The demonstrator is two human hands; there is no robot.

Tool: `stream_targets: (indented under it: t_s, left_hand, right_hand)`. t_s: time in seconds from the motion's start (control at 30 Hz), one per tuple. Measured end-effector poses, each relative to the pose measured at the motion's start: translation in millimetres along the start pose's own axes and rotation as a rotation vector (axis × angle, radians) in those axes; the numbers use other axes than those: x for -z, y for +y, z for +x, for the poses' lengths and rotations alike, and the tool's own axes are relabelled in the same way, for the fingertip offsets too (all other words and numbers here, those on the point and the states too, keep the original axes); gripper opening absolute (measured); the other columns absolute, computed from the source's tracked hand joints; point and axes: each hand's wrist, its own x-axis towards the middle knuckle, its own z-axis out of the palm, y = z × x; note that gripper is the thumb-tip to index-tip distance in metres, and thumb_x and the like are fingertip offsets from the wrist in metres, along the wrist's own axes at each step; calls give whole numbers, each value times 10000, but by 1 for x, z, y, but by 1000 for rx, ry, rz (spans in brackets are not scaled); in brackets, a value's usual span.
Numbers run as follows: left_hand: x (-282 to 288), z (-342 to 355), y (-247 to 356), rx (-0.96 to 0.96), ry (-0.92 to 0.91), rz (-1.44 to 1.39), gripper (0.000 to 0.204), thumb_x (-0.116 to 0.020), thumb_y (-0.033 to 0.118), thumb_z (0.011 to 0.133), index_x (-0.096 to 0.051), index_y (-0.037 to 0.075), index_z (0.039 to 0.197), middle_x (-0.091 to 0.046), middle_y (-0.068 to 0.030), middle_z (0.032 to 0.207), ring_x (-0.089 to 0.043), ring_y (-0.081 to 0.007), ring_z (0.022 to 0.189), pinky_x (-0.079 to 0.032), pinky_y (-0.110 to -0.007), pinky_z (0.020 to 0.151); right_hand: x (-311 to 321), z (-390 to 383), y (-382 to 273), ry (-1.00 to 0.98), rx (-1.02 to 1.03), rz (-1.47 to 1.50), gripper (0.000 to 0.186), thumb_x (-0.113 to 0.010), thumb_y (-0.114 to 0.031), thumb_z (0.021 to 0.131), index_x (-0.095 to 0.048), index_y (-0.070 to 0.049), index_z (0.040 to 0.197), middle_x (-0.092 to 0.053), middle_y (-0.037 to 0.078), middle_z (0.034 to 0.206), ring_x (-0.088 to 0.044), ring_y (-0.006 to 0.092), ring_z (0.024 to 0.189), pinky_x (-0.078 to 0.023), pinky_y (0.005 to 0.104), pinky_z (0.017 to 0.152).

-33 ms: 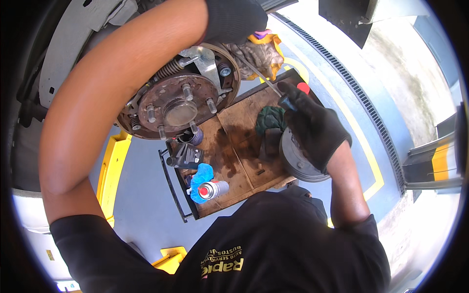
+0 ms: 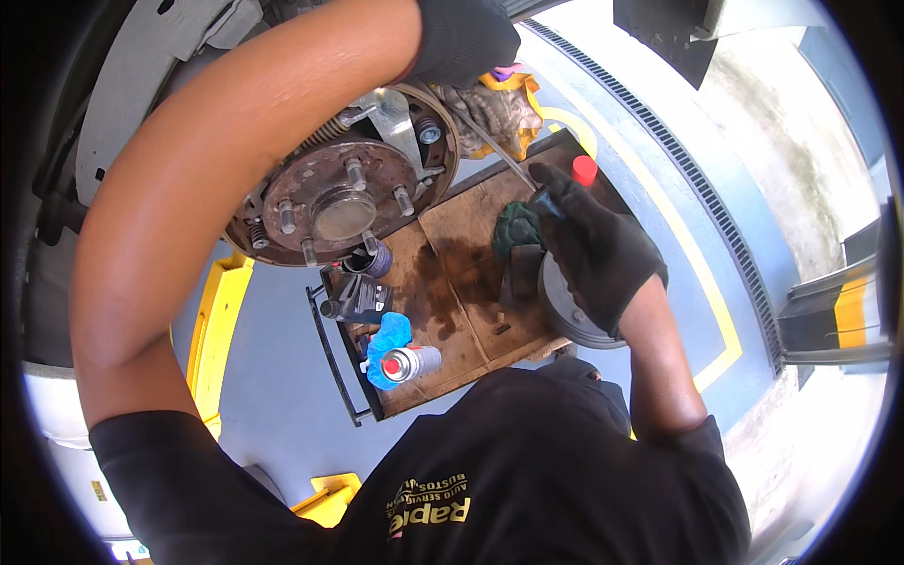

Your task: The person cleans the brake rotor and caliper with a cloth and spray, then installs a new brake disc and reattaches the caliper. The person uses a wrench to tighten bolts and secures the brake assembly on the vehicle.

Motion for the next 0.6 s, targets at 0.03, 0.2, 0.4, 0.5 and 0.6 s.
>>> stream_targets:
  t_s: [0.03,0.2,0.4,0.5,0.6]
  left_hand:
    - [-5,14,17,46,-120,63,331,-700,222,889,-680,50,1172,-684,-176,1117,-667,-320,1036,-517,-407,923]
    - [-44,75,54,-14,-226,142,290,-699,187,884,-677,51,1139,-688,-157,1069,-684,-325,966,-536,-405,880]
    - [-35,11,100,218,1026,-616,213,-686,154,899,-667,54,1086,-675,-127,1018,-663,-335,953,-521,-422,867]
    - [-35,-67,189,199,970,-1694,246,-658,99,953,-613,22,1182,-644,-73,1054,-609,-110,990,-479,-294,906]
    - [-131,-17,256,138,679,-2377,301,-632,262,1001,-576,76,1230,-624,-56,1162,-596,-146,1110,-471,-312,963]
  right_hand:
    - [-10,-3,7,5,7,18,479,-554,-154,1004,-489,-111,1476,-701,226,1042,-700,338,992,-514,396,878]
    - [-42,-12,28,-31,-65,84,505,-510,-265,1012,-451,-167,1503,-684,266,1034,-665,444,985,-504,490,866]
    - [10,6,-8,-53,-116,-270,456,-522,-265,1003,-507,-164,1448,-683,262,1092,-662,435,1025,-516,490,891]
    - [27,11,-35,24,-3,-548,414,-530,-255,985,-558,-177,1390,-707,224,1064,-683,398,1003,-537,481,882]
    - [30,20,-84,22,83,-847,342,-554,-224,975,-607,-198,1313,-729,156,1012,-682,385,946,-538,491,843]
